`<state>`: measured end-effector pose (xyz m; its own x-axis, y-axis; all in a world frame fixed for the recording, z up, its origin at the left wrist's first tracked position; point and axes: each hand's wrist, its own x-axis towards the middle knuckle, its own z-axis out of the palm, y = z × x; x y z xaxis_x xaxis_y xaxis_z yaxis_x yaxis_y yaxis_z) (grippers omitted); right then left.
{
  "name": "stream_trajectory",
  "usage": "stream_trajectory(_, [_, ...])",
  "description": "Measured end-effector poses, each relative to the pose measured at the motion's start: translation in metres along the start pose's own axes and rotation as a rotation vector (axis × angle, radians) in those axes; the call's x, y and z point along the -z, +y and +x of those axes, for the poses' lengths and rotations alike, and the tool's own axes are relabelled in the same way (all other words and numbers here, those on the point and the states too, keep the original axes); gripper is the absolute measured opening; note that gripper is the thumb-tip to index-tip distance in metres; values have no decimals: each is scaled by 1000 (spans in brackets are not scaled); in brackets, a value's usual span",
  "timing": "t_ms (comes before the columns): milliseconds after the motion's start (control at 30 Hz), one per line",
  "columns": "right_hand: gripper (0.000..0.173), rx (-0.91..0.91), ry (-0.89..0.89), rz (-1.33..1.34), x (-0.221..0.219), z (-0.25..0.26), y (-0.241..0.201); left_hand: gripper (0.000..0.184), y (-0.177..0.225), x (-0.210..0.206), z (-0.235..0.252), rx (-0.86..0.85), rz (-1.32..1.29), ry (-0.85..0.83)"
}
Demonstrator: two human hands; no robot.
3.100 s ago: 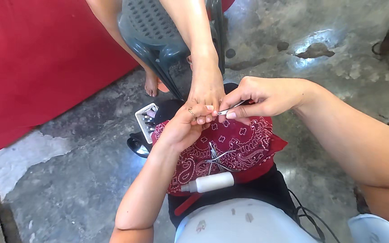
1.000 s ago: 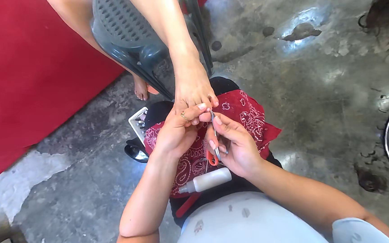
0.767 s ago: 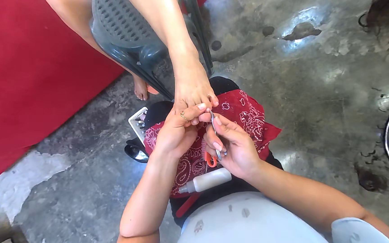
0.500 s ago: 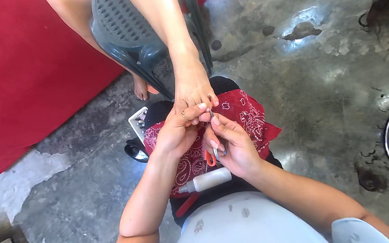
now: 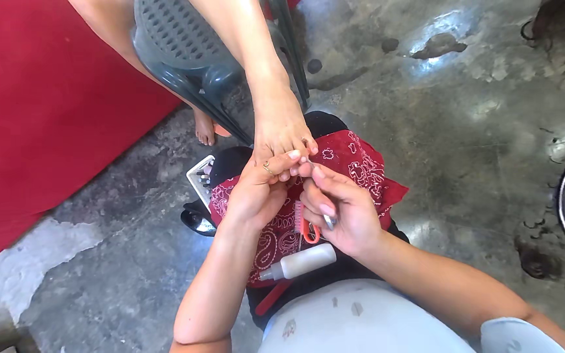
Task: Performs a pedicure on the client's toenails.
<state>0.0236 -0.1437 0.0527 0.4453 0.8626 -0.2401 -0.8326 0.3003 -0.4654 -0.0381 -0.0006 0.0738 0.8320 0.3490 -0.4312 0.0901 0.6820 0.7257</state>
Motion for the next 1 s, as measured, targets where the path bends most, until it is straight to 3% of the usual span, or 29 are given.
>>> stream_trajectory(200, [33,295,-245,-103,-3,20,-23,8,1,-1,1,7,-8,-20])
stream_trajectory(300, [31,425,-184,-227,-8,58,-49,7,0,-1,2,19,18,-16])
stream_trajectory(400, [22,557,-243,-423,-14,71,-78,8,2,0,1,25,29,-14])
stream_trajectory(467, [25,446,-333,-625,-9,64,-94,8,1,1,0,22,18,-20])
stream_trajectory(533, [25,196,-434,-787,4,57,-101,8,2,1,0,18,14,-23])
stream_trajectory(600, [28,-35,-485,-806,21,52,-99,8,3,0,0,23,7,-10])
stream_trajectory(667, [30,-136,-479,-762,32,48,-96,6,3,-1,0,23,-12,2])
stream_trajectory(1000, [27,-50,-526,-876,32,41,-99,6,3,-2,-1,25,13,31])
